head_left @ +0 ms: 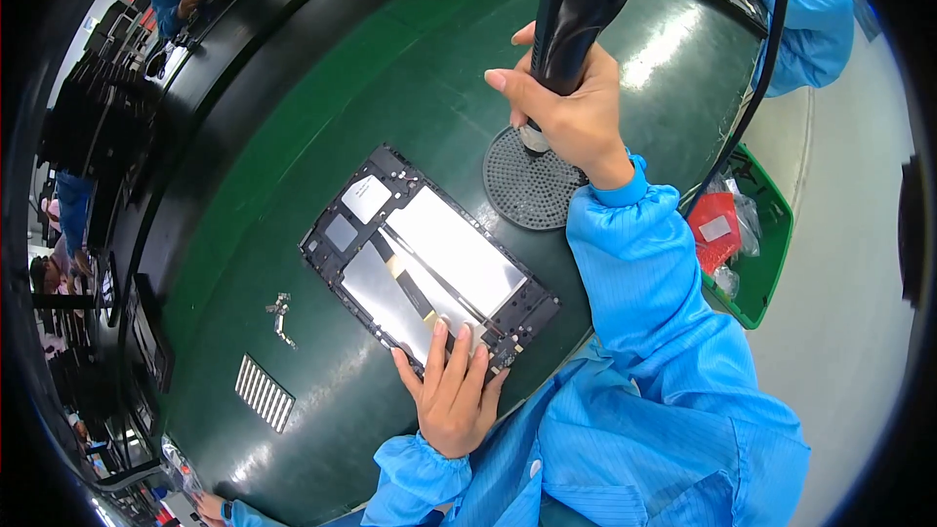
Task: The recorder is assembling a screen or tablet device on a factory line, using an electric screwdriver to install small screws.
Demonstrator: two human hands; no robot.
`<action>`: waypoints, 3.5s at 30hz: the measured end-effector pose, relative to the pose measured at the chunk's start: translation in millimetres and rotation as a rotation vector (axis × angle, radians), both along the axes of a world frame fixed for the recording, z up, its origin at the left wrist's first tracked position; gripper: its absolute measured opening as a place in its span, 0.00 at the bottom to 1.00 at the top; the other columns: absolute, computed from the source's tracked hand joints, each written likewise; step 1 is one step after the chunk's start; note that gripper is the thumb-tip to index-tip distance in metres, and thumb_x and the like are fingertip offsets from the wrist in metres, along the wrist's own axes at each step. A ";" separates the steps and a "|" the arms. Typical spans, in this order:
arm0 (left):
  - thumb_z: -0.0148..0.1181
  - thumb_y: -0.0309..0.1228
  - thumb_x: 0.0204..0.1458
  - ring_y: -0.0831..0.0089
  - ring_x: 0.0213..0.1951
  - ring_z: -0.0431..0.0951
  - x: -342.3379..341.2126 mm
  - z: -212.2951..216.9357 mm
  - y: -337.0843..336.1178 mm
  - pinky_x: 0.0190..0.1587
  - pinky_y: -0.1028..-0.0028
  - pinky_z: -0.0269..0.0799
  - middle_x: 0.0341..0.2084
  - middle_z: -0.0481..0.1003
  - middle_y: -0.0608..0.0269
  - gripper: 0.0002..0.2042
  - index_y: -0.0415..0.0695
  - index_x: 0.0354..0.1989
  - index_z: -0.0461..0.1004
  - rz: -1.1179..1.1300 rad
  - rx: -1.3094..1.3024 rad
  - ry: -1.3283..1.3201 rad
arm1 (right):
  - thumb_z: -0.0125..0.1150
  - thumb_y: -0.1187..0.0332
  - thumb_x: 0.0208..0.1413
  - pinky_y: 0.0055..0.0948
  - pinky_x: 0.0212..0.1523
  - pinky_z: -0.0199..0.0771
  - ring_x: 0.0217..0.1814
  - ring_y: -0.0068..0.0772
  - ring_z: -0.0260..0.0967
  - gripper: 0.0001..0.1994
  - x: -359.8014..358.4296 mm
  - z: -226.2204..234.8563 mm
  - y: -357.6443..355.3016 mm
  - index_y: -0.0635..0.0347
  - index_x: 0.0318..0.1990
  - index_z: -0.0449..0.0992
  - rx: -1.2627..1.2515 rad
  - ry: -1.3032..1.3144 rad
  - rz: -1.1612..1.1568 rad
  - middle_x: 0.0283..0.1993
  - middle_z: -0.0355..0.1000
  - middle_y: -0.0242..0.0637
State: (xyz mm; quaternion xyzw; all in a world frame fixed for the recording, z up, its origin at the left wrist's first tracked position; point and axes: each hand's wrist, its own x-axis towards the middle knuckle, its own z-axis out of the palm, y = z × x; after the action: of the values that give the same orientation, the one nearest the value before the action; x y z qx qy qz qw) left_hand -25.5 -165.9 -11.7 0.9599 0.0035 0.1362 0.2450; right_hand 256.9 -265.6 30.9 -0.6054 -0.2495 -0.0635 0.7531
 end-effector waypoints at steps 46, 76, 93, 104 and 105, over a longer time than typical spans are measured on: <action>0.60 0.23 0.48 0.69 0.29 0.77 41.9 41.2 195.7 0.33 0.75 0.72 0.27 0.76 0.59 0.09 0.36 0.38 0.74 0.206 -0.110 0.271 | 0.64 0.81 0.46 0.23 0.22 0.66 0.18 0.24 0.66 0.19 -74.2 27.1 42.3 0.68 0.46 0.67 0.181 -0.029 0.214 0.21 0.67 0.32; 0.62 0.23 0.48 0.78 0.24 0.77 37.8 12.4 146.8 0.20 0.82 0.72 0.24 0.77 0.61 0.05 0.35 0.31 0.74 0.402 -1.245 0.245 | 0.65 0.81 0.46 0.18 0.20 0.65 0.17 0.18 0.66 0.18 -138.0 16.4 152.8 0.70 0.45 0.67 0.011 -0.104 0.562 0.19 0.69 0.31; 0.61 0.24 0.48 0.76 0.24 0.78 37.9 10.1 144.4 0.20 0.79 0.74 0.22 0.75 0.63 0.04 0.37 0.28 0.73 0.405 -1.255 0.178 | 0.64 0.85 0.43 0.17 0.22 0.63 0.23 0.16 0.65 0.17 -150.0 11.4 150.7 0.70 0.43 0.68 -0.082 -0.246 0.551 0.22 0.69 0.31; 0.65 0.26 0.47 0.76 0.23 0.78 27.6 25.1 178.8 0.25 0.78 0.74 0.24 0.78 0.59 0.07 0.34 0.31 0.78 0.334 -0.921 0.226 | 0.63 0.86 0.44 0.17 0.22 0.64 0.20 0.18 0.66 0.20 -143.5 22.4 141.6 0.69 0.46 0.66 -0.032 -0.166 0.578 0.21 0.68 0.32; 0.65 0.26 0.46 0.75 0.24 0.78 18.8 26.3 192.0 0.27 0.77 0.75 0.23 0.78 0.58 0.07 0.35 0.30 0.78 0.450 -0.724 0.119 | 0.62 0.85 0.44 0.18 0.22 0.64 0.20 0.19 0.66 0.21 -141.9 30.1 134.6 0.70 0.48 0.65 -0.020 -0.173 0.544 0.20 0.68 0.32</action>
State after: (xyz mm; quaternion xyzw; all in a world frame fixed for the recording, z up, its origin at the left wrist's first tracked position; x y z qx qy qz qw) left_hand -6.7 26.1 14.6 0.7936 0.2744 0.1205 0.5295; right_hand 115.0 -131.0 61.0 -0.5158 -0.4667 0.0920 0.7125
